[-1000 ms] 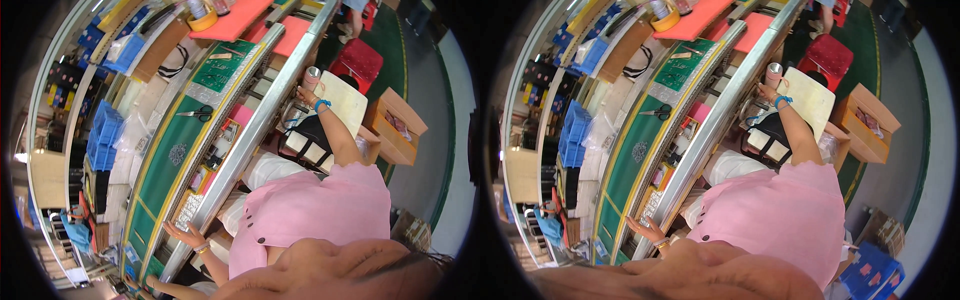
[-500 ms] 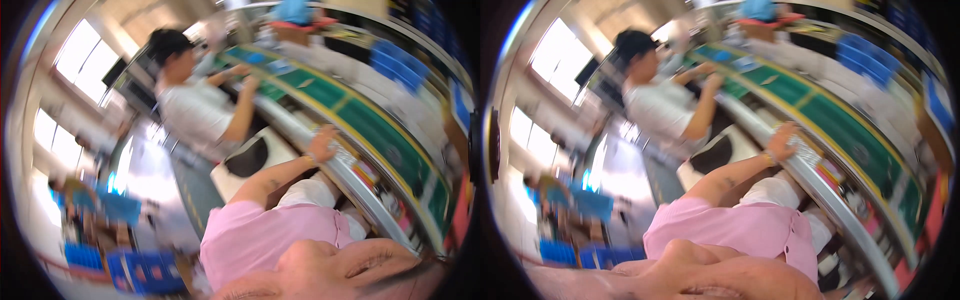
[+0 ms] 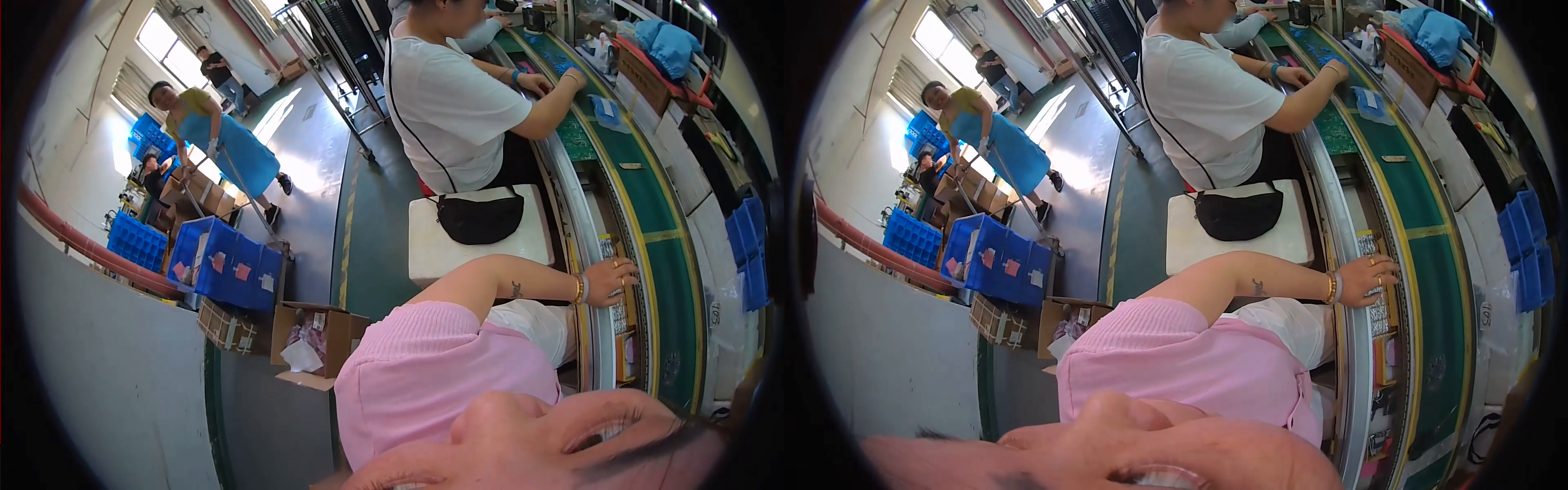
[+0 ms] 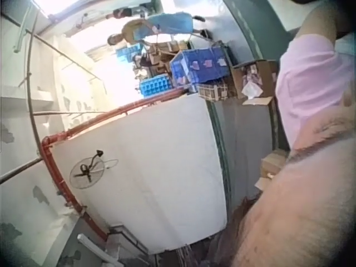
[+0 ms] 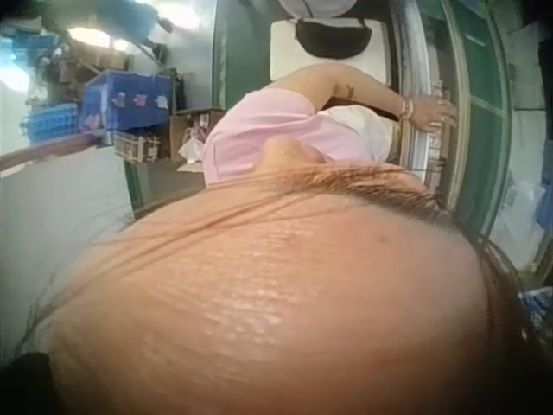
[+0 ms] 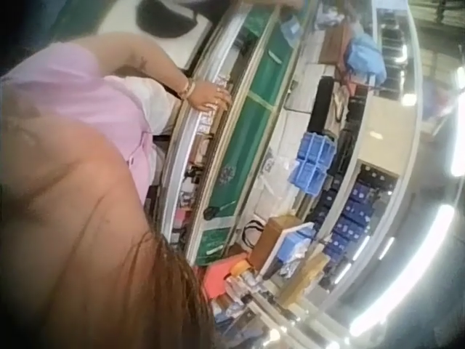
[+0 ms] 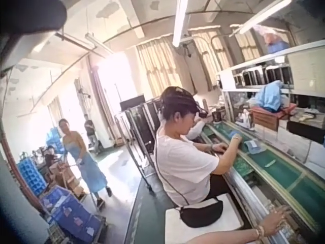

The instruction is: The person assembles electronic components onto printed circuit boards by hand, placing them on an industrial conveyor belt.

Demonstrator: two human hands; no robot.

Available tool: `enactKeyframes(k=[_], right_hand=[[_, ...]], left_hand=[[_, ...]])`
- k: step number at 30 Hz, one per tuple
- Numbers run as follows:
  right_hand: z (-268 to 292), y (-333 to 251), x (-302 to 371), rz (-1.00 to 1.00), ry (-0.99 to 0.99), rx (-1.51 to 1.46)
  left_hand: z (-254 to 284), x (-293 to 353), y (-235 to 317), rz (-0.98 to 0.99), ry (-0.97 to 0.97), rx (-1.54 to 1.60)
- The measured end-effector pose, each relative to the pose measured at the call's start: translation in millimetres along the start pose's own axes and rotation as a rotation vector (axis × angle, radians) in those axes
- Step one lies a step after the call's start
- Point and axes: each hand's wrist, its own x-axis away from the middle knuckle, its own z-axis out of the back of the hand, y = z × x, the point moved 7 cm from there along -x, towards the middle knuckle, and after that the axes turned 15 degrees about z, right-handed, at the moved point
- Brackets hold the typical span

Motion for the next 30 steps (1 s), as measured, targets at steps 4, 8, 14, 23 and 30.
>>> enactKeyframes(k=[4,8,14,23,30], right_hand=[[75.1,159.4,98.9,0.014,0.037,-0.019],[110.1,201.2,149.0,-0.028,0.100,-0.114],[140.0,152.6,201.1,-0.125,0.085,-0.140],[312.3,-201.2,-95.8,-0.156,0.291,-0.310],[350.2,-235.2,-274.2,0.031,0.383,-0.664]], left_hand=[[11.4,4.4,-6.3,-0.011,0.031,0.028],[6.4,6.9,-10.4,0.045,-0.008,-0.029],[-4.2,6.9,-7.1,0.029,-0.146,0.011],[-5.0,-0.9,-0.5,0.030,-0.132,-0.047],[-4.4,5.2,-5.9,0.011,0.002,0.008]])
